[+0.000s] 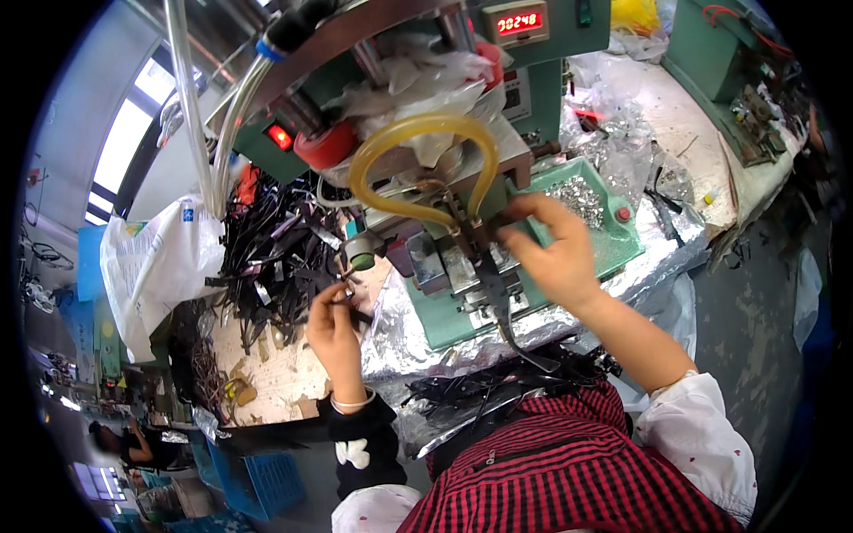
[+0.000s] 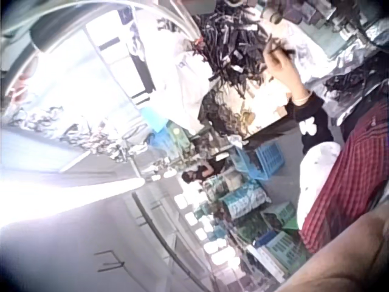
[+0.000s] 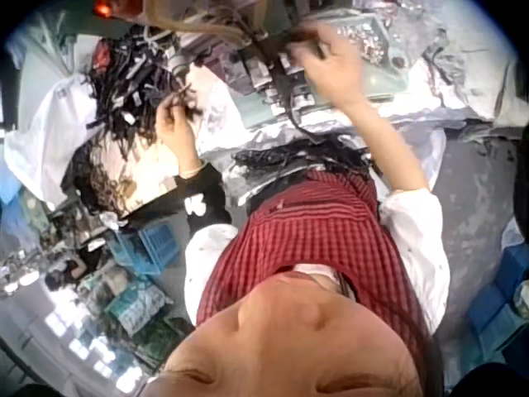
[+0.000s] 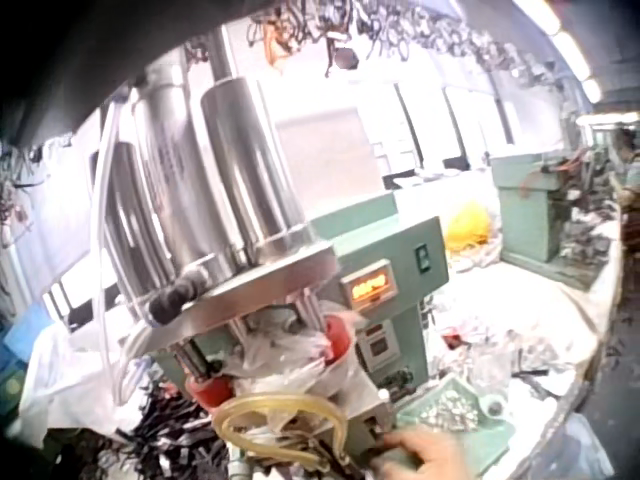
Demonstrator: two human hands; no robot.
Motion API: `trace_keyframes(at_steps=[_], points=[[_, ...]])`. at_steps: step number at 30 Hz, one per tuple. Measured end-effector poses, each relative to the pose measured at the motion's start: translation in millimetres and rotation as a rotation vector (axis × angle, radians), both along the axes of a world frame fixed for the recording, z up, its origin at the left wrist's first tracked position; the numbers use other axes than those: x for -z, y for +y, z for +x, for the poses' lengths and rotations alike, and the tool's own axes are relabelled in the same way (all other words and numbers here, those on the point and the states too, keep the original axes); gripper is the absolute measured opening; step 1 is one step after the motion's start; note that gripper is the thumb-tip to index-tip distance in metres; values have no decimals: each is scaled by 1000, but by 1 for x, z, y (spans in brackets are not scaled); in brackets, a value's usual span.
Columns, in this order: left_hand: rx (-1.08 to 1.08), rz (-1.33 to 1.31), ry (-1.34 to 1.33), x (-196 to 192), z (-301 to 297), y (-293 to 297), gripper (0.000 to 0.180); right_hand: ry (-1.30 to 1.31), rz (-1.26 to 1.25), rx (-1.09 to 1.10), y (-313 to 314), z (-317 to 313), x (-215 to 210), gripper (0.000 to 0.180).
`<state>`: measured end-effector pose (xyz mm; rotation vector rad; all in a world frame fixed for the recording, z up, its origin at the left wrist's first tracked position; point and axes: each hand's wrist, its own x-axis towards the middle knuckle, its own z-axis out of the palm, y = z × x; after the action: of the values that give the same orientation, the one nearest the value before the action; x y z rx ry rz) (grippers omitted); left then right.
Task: The person repeatedly picks black shoelaces and small metal aglets from a tray, inserts the aglets into the lace ends, and uses a green press machine to crimp them. The finished laces are placed into a white bag on the right side of the workspace.
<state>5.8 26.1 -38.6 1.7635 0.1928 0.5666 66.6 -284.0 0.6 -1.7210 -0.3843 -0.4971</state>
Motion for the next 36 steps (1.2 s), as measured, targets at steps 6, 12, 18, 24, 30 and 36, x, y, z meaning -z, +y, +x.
trace_keyframes(at_steps=[6,12,18,24,30,36], points=[[-1,362,-206,-49,-21,-42,15,218,340,-59,25,-16,6,41],[77,346,-563,-117,11,-84,12,305,414,-181,31,-32,-24,52],[383,860,-745,-83,-9,-108,12,-187,-307,-35,5,-55,-12,53],[423,1014,-818,-54,-3,-132,27,130,-511,244,-64,-10,64,22],[446,965,-897,-46,8,-130,26,123,-309,419,-103,20,62,18],[441,894,-801,-42,0,-132,33,111,-721,378,-88,-5,59,9]])
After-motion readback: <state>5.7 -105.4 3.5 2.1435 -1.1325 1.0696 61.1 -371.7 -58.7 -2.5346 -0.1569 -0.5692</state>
